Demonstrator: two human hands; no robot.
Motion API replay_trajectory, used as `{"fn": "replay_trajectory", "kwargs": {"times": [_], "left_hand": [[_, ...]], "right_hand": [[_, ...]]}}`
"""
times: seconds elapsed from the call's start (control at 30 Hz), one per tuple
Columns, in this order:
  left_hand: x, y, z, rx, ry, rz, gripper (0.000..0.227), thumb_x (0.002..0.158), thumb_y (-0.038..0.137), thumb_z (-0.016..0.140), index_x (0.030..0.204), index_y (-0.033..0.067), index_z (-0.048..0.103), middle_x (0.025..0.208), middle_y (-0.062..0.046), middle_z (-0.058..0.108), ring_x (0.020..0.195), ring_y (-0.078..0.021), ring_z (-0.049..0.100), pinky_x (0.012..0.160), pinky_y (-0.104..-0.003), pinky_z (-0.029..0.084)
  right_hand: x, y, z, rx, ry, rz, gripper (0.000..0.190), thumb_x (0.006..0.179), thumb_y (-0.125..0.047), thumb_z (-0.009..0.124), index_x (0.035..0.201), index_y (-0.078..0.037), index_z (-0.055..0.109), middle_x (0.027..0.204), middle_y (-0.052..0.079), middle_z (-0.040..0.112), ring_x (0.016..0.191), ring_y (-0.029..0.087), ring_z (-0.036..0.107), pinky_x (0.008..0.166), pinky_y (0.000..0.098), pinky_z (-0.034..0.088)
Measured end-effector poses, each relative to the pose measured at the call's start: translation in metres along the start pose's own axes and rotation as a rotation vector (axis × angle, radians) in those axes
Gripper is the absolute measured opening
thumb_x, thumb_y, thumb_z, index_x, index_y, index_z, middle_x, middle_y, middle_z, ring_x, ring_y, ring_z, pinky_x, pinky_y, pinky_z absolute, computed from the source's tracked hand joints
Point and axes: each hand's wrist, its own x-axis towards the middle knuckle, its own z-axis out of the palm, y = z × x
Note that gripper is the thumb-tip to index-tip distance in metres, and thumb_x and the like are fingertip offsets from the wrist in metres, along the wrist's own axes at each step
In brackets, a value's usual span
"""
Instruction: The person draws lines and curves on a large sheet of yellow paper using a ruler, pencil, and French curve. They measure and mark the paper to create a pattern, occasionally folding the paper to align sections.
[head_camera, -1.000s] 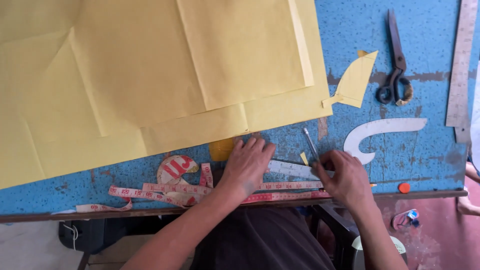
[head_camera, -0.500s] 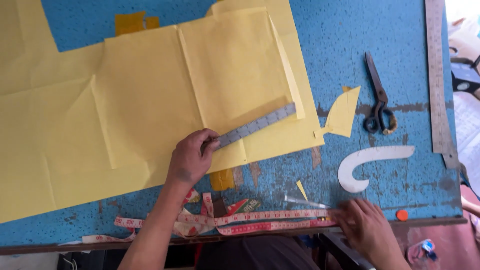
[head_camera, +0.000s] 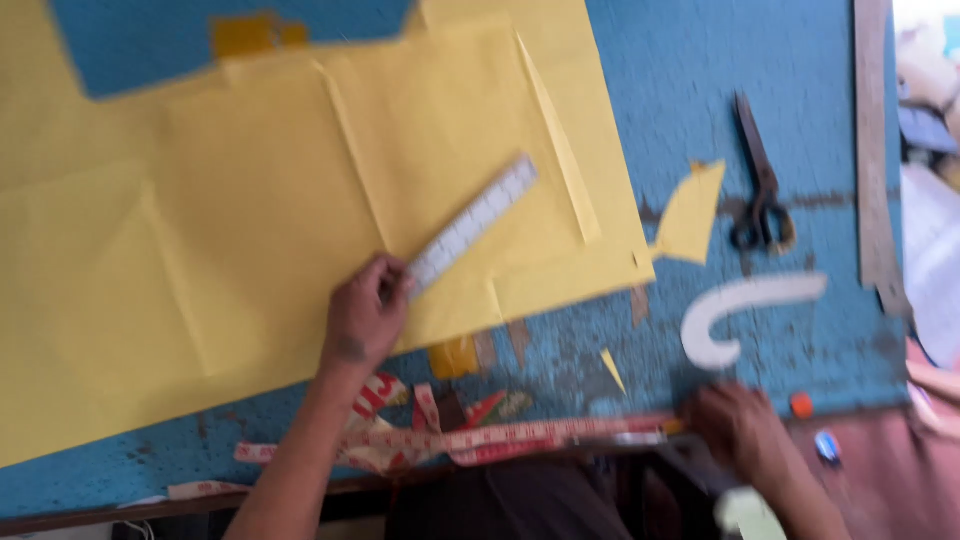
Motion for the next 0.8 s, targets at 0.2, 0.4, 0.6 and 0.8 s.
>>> {"fn": "replay_trajectory", "kwargs": {"times": [0.2,0.4,0.6,0.8], "left_hand": [[0.023,0.057,0.044,-0.422,0.003,0.066,0.036,0.093,0.0,0.062,0.125,0.0126,0.054,0.09,-0.009,0.075,0.077,-0.0185,0.072,0.063,-0.031,0.059],[0.035,0.101,0.079,-0.567,-0.002,-0.011,0.05,0.091,-0.003,0.058,0.135,0.0163,0.045,0.112,-0.014,0.075,0.087,-0.0231,0.076,0.075,-0.032,0.062],[0.055,0.104,0.089,0.241,0.032,0.447,0.065,0.085,0.009,0.074,0.145,0.0113,0.05,0.134,-0.007,0.062,0.122,-0.0308,0.051,0.096,-0.047,0.043],[0.071,0.106,0.078,0.597,-0.171,0.346,0.081,0.088,0.058,0.066,0.158,0.0352,0.031,0.171,-0.005,0.011,0.155,-0.0406,0.006,0.114,-0.074,0.006]], "right_hand": [[0.02,-0.071,-0.065,-0.196,0.436,0.029,0.031,0.095,-0.027,0.073,0.123,-0.017,0.065,0.122,0.005,0.066,0.105,0.029,0.062,0.089,0.0418,0.043],[-0.027,-0.047,-0.031,-0.128,0.016,0.07,0.029,0.086,-0.035,0.06,0.114,-0.04,0.063,0.123,-0.015,0.069,0.099,0.022,0.069,0.081,0.0362,0.05],[-0.013,-0.009,-0.008,-0.135,-0.351,0.161,0.036,0.086,-0.049,0.067,0.12,-0.047,0.059,0.12,-0.021,0.066,0.123,0.008,0.058,0.104,0.0339,0.046],[0.012,0.013,0.01,-0.215,-0.392,-0.025,0.027,0.09,-0.063,0.052,0.102,-0.039,0.055,0.092,-0.01,0.053,0.098,0.014,0.053,0.083,0.0322,0.038]]}}
